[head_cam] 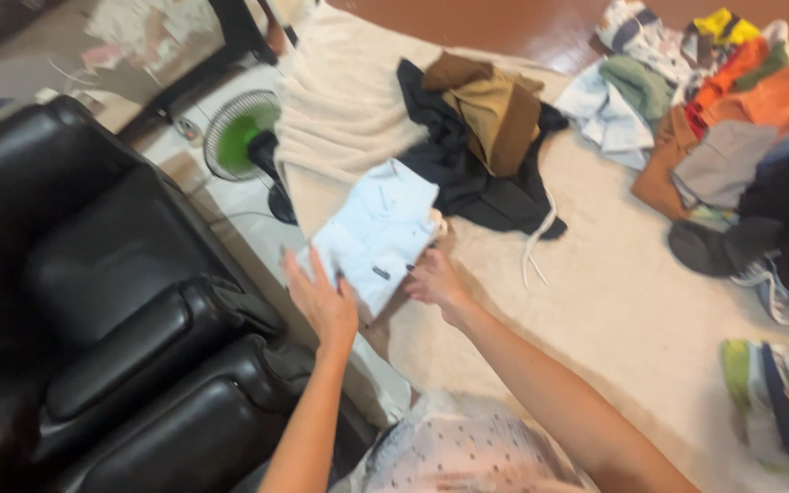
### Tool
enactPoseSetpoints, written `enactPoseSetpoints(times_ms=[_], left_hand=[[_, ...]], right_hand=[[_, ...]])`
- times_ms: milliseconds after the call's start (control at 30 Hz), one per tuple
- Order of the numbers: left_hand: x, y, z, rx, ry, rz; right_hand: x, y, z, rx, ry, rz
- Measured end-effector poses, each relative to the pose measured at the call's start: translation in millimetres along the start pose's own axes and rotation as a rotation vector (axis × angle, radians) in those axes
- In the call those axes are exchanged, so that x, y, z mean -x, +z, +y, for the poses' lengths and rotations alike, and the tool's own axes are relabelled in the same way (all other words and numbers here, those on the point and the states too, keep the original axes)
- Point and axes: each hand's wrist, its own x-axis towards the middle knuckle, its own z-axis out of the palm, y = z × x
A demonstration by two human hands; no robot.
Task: Folding various items of clothing on a table.
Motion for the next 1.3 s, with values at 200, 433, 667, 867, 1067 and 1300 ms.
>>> enactPoseSetpoints(times_ms=[200, 433, 667, 867, 1067, 1300], left_hand=[[7.8, 45.1, -13.0, -0.198, 0.177, -0.231], [9.2, 55.8, 11.6, -0.243, 0.153, -0.231], [26.4, 77.9, 80.4, -0.074, 0.479, -0.357], [46.9, 136.2, 108.4, -0.117, 0.738, -0.529], [60.6, 164.9, 149.8, -0.214, 0.799, -0.708], [76.1, 198.0, 182.6, -0.202, 0.813, -0.728]], right_hand=[[-12.9, -16.0, 27.7, 0.206, -0.157, 0.039], [32.9, -54.7, 22.8, 0.805, -0.692, 0.321], [72.8, -103.7, 22.9, 1.318, -0.660, 0.412], [111.7, -154.6, 23.4, 1.445, -0.483, 0.415], [147.3, -202.6, 32.2, 1.419, -0.367, 0.452], [171.8, -244.1, 35.7, 1.397, -0.316, 0.485]])
